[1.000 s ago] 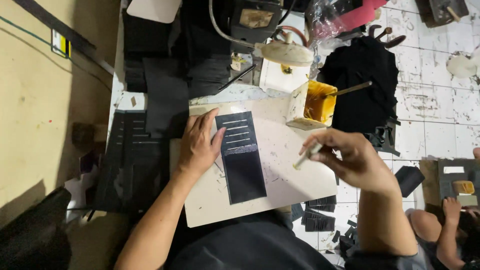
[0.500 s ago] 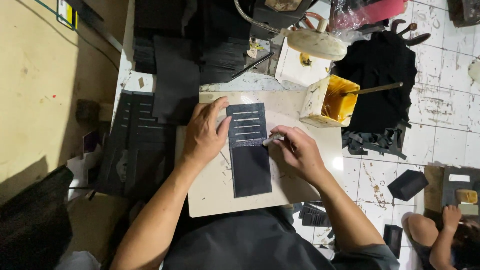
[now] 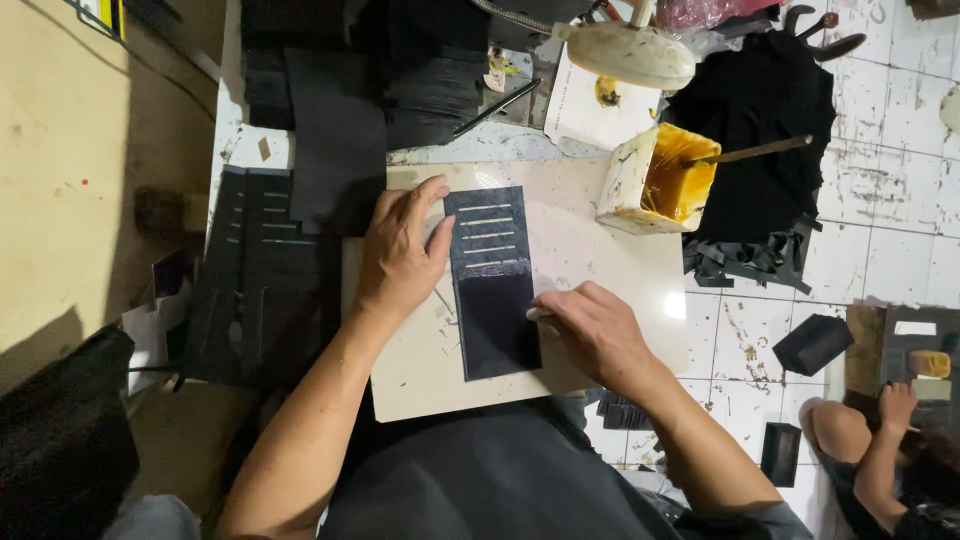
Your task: The person repeatedly applies a white adhesive from a small stick onto black fabric pieces laid on a white board. They smooth the fabric with their hands and occasionally pick up and reposition pieces. The process is repeated multiple times throughout the clip.
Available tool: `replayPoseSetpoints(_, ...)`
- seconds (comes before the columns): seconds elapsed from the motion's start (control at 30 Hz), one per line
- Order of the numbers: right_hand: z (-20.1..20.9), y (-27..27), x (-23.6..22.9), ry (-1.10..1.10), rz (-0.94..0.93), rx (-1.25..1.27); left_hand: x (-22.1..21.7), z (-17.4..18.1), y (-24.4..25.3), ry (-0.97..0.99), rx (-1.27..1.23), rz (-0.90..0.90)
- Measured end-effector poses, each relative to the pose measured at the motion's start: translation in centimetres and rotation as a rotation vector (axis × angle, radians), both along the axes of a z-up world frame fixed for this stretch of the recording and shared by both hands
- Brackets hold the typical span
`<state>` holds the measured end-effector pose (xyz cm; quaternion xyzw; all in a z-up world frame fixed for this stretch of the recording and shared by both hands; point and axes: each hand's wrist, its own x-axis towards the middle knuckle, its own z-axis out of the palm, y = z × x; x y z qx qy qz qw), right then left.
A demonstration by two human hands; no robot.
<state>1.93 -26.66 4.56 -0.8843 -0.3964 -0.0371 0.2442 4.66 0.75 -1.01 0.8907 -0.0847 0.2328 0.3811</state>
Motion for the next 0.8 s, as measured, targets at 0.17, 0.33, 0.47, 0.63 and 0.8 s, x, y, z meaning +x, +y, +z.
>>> replayPoseSetpoints(0.17,3.2,0.0,-1.0,0.052,0.017,0.044,-0.2,0.2,-0.1,0.025,-0.012,-0.004)
replayPoseSetpoints(0.33,5.8,-0.3,-0.7,0.12,-0.148,0.26,-0.2,0.0,-0.1,0.038,0.008,0.0)
replayPoseSetpoints(0.47,4.3,3.5,0.4,0.03,-0.144,0.307,-0.4,0.1,0.1,0.031,-0.009,-0.003)
replayPoseSetpoints(0.63,1.0,7.4,1.9,-0.043,-0.012,0.288,-0.4,-0.4,0.3,0.02,-0.029,-0.02)
replayPoseSetpoints(0.8,-0.1,9.1,1.9,-0.162,0.045,0.179,-0.4,-0.4,0.3,0.014,-0.013,-0.024)
